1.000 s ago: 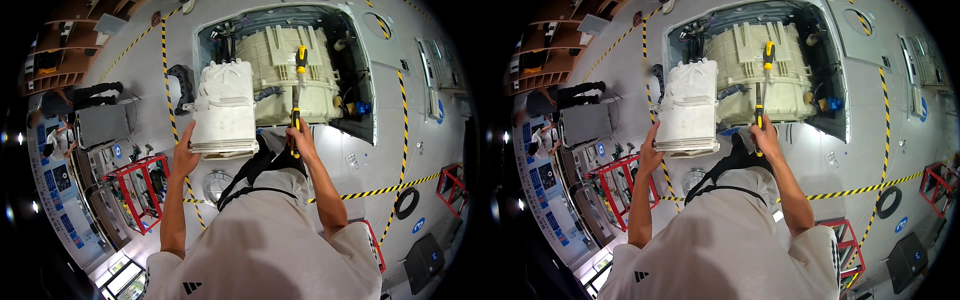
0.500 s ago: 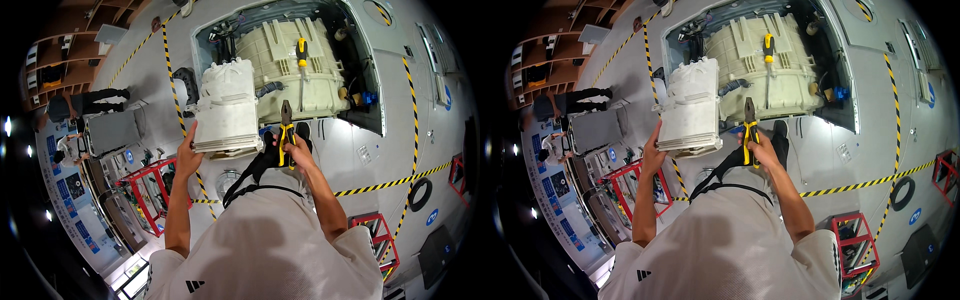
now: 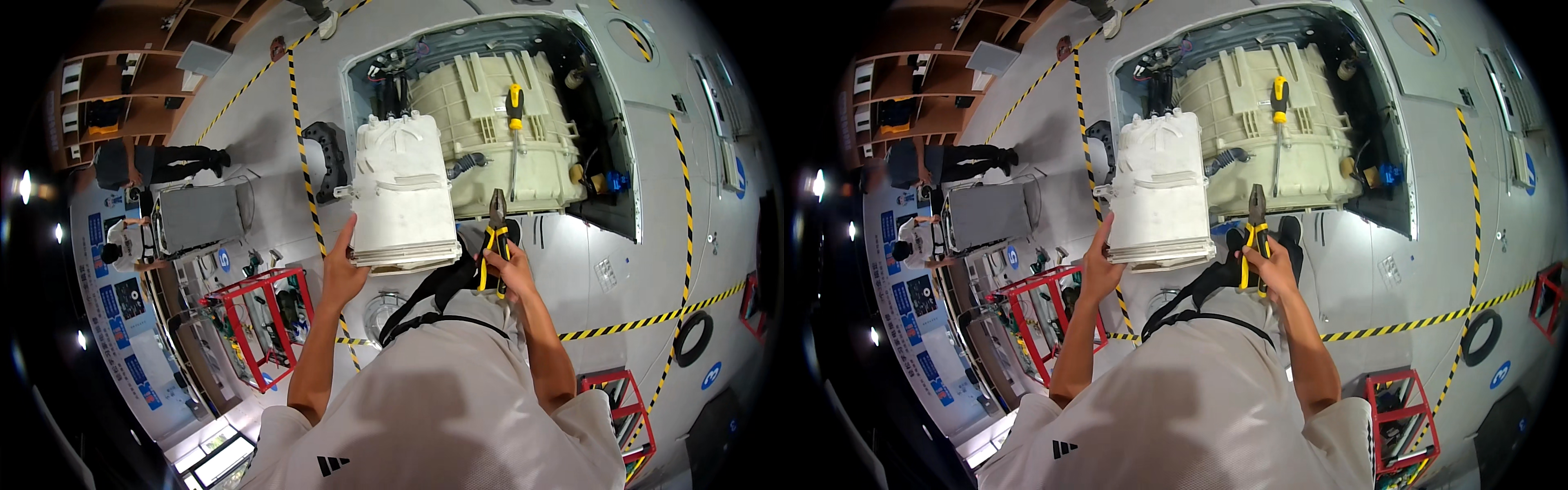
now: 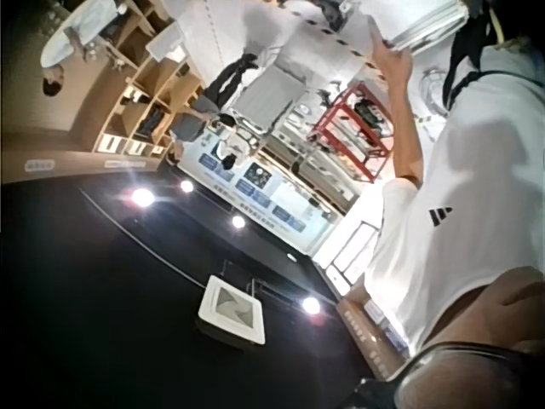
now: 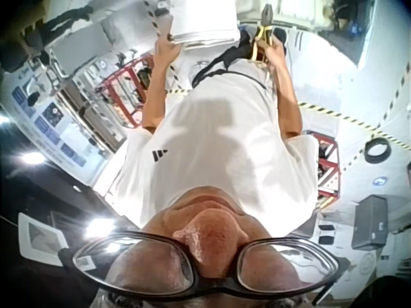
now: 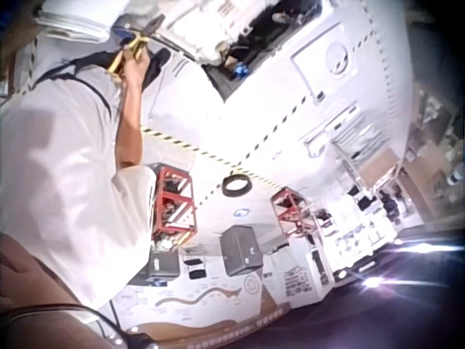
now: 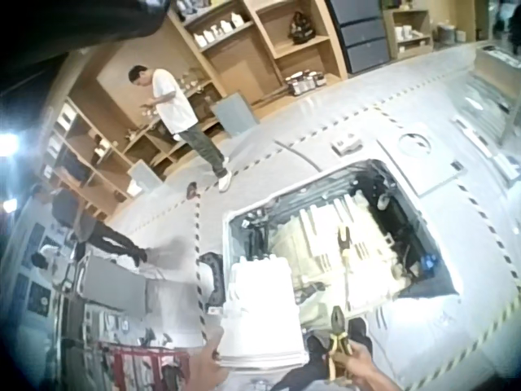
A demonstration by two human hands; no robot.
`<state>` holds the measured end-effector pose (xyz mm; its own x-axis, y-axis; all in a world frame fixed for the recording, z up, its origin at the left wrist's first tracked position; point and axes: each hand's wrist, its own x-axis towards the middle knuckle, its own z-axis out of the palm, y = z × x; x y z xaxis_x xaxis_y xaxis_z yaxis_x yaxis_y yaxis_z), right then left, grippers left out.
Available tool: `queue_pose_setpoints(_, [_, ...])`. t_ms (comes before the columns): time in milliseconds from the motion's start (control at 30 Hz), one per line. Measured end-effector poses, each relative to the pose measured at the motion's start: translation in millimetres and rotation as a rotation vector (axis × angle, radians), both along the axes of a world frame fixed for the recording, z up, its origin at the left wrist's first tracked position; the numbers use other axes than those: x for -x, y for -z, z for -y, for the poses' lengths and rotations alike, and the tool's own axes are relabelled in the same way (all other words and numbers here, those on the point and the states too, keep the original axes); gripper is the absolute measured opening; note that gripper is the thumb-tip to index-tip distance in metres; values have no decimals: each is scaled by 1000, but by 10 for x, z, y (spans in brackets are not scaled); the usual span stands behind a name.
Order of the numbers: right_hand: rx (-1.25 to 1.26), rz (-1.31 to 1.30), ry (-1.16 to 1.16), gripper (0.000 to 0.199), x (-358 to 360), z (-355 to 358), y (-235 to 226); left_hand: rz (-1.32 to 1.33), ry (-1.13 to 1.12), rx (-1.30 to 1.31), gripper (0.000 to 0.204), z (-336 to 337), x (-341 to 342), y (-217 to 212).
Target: The person removes the rubber door gasket and a plastic component from the front of a washing machine drum by hand and using pliers.
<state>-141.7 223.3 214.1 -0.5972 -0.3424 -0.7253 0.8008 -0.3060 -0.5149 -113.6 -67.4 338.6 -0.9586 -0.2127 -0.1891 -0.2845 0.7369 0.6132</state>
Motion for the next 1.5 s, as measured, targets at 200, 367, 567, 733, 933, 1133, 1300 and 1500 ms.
queue_pose_setpoints(200, [-15, -40, -40, 21, 66, -45, 25, 3, -60, -72, 76, 89, -11, 31])
queue_pose_setpoints(367, [45, -103, -88, 34, 90, -22, 23, 136, -92, -112, 77, 85, 50, -64])
queue_pose_setpoints(567, [92, -164, -121, 42, 82, 44, 36, -30, -76, -121, 75, 50, -26, 51])
queue_pose_setpoints(733, [93, -156, -145, 42, 57, 55, 18, -76, -37, -93, 74, 65, -64, 141])
queue_pose_setpoints(933, [87, -147, -156, 42, 36, 50, 100, -82, 87, 150, 72, -43, -32, 12])
queue_pose_setpoints(1133, [102, -159, -123, 41, 31, 101, 157, -239, 147, 444, 64, -461, -104, -390])
queue_pose_setpoints(1300, [142, -150, -103, 34, -2, 170, 144, 375, 25, -424, 57, -679, -413, -268])
queue_pose_setpoints(1500, [97, -178, -123, 35, -85, 233, 378, 319, -723, -1516, 59, -812, -96, 157])
